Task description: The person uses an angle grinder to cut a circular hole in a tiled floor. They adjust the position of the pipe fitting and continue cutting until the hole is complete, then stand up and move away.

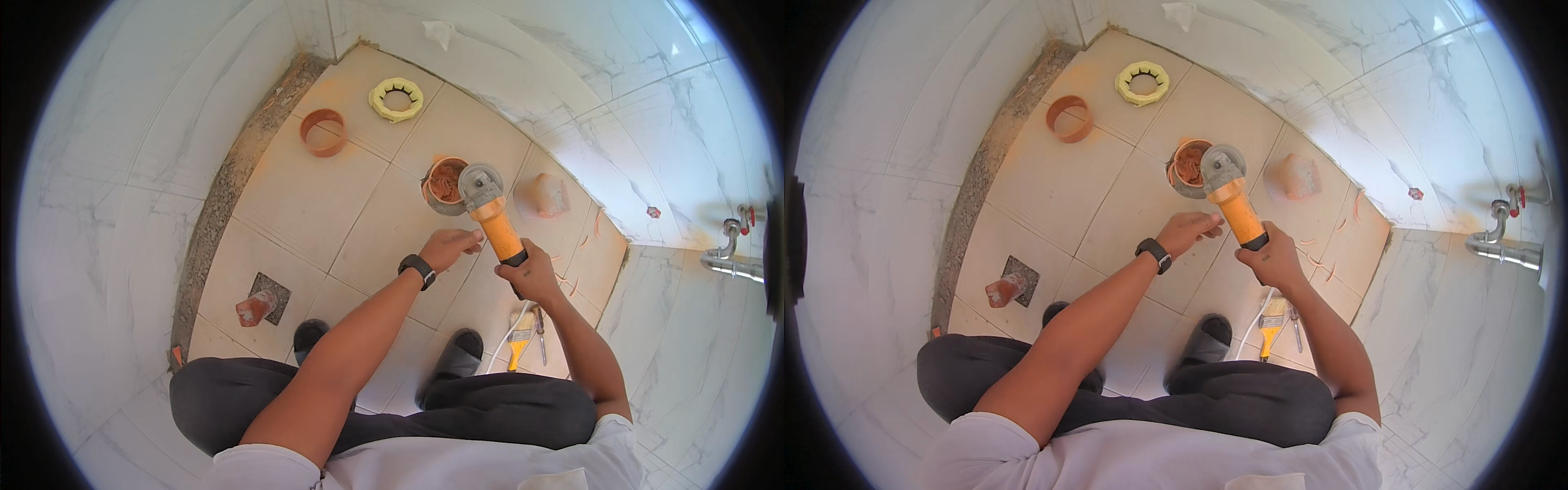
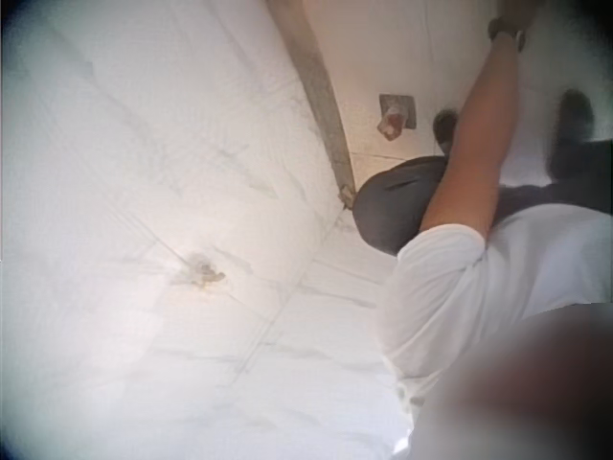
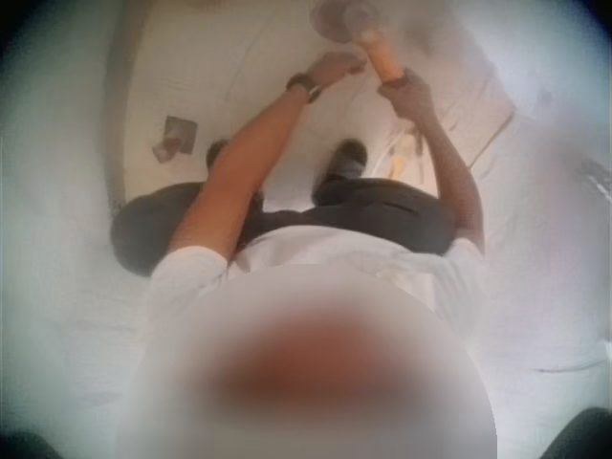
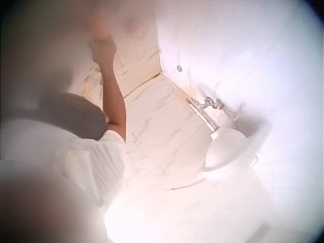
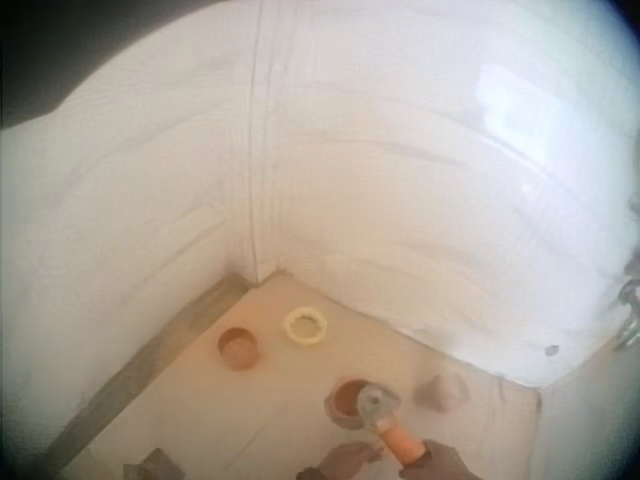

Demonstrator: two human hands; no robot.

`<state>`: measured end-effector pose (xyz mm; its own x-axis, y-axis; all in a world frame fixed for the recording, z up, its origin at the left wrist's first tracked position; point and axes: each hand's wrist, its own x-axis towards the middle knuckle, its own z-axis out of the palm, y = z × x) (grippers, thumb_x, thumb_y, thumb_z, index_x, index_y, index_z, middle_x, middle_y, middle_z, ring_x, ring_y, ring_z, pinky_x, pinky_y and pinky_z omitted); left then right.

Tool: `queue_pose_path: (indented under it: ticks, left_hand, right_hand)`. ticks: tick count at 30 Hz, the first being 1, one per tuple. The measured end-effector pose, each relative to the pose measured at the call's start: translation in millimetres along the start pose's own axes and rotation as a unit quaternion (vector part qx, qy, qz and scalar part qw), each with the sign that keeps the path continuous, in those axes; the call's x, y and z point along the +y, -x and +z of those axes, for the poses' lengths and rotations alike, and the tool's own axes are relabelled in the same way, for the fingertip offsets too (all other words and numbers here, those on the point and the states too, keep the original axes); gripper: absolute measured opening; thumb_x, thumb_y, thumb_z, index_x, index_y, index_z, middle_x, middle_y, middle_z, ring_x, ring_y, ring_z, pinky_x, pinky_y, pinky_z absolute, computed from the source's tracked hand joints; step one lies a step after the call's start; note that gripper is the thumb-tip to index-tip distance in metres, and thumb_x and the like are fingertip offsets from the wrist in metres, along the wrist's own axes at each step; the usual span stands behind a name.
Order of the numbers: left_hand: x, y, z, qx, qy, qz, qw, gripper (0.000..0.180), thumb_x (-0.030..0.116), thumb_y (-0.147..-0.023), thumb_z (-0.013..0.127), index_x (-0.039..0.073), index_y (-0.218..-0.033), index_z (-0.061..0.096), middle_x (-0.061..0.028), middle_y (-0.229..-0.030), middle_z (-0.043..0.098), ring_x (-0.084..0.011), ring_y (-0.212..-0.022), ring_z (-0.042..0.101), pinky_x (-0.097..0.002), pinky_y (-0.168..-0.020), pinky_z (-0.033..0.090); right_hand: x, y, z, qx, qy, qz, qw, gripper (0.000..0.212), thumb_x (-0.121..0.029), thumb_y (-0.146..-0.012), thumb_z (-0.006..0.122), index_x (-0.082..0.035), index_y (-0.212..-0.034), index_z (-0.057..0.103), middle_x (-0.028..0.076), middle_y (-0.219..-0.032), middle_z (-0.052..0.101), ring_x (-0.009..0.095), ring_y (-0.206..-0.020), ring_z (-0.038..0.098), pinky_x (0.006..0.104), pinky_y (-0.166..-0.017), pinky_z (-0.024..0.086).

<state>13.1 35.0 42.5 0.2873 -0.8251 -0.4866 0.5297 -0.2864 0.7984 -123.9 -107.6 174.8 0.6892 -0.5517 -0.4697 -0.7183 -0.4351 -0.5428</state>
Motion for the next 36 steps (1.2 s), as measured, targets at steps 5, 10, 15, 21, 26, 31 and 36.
queue_pose_path:
  ticks: [5,10,15,21,26,31,36]
  left_hand:
    - [23.4,-17.4,-40.4,0.259,-0.428,-0.005,0.866,0.028,0.034,-0.091,0.068,0.010,-0.103,0.076,-0.0144,-0.103,0.075,-0.0315,-0.094,0.072,-0.0410,-0.081,0.057]
    - [52.1,-63.2,-49.3,0.236,-0.645,-0.088,0.722,0.027,0.031,-0.093,0.064,0.009,-0.102,0.076,-0.0124,-0.099,0.076,-0.0298,-0.093,0.073,-0.0407,-0.080,0.057]
    - [52.5,-90.2,-25.8,0.195,-0.731,-0.182,0.628,0.022,0.026,-0.094,0.062,0.014,-0.106,0.075,-0.0085,-0.107,0.075,-0.0227,-0.104,0.071,-0.0407,-0.086,0.053]
    - [54.6,-101.4,-16.5,0.243,-0.745,-0.193,0.590,0.019,0.024,-0.093,0.063,0.019,-0.107,0.076,-0.0016,-0.109,0.075,-0.0190,-0.104,0.070,-0.0352,-0.088,0.048]
    - [53.2,-105.4,-9.7,0.176,-0.793,-0.214,0.542,0.024,0.026,-0.095,0.061,0.018,-0.113,0.074,-0.0019,-0.116,0.074,-0.0213,-0.113,0.067,-0.0408,-0.093,0.047]
    - [44.0,-116.5,-1.3,0.204,-0.816,-0.196,0.503,0.022,0.024,-0.096,0.060,0.018,-0.108,0.077,-0.0030,-0.114,0.074,-0.0198,-0.112,0.068,-0.0376,-0.088,0.052]
    - [47.7,-120.7,-13.1,0.163,-0.807,-0.175,0.540,0.023,0.021,-0.097,0.057,0.014,-0.108,0.076,-0.0096,-0.110,0.075,-0.0236,-0.104,0.071,-0.0363,-0.086,0.058]
  right_hand:
    - [20.1,26.4,-28.6,0.079,-0.031,-0.009,0.996,0.048,-0.023,-0.072,0.078,0.001,-0.110,0.061,0.011,-0.080,0.067,0.019,-0.071,0.064,0.0331,-0.069,0.051]
    - [40.0,30.7,-23.6,0.125,-0.167,0.003,0.978,0.050,-0.024,-0.072,0.078,0.001,-0.112,0.061,0.011,-0.081,0.067,0.021,-0.072,0.064,0.0341,-0.071,0.052]
    - [45.8,29.5,-11.0,0.134,-0.241,0.003,0.961,0.054,-0.026,-0.072,0.079,0.001,-0.115,0.060,0.013,-0.083,0.069,0.022,-0.075,0.066,0.0352,-0.074,0.053]
    - [55.6,35.3,-12.9,0.111,-0.248,-0.010,0.962,0.057,-0.028,-0.072,0.078,0.000,-0.118,0.059,0.016,-0.088,0.069,0.027,-0.080,0.068,0.0371,-0.077,0.053]
    - [60.4,34.4,-15.3,0.103,-0.260,-0.003,0.960,0.057,-0.029,-0.073,0.077,0.000,-0.118,0.059,0.017,-0.088,0.069,0.028,-0.080,0.068,0.0380,-0.076,0.053]
    - [65.7,31.5,-14.8,0.109,-0.273,0.005,0.956,0.057,-0.030,-0.073,0.077,0.001,-0.117,0.059,0.018,-0.087,0.068,0.028,-0.080,0.068,0.0381,-0.076,0.053]
    - [67.6,31.9,-14.7,0.132,-0.252,-0.003,0.959,0.061,-0.026,-0.073,0.079,0.000,-0.124,0.059,0.012,-0.086,0.067,0.019,-0.076,0.064,0.0336,-0.074,0.052]
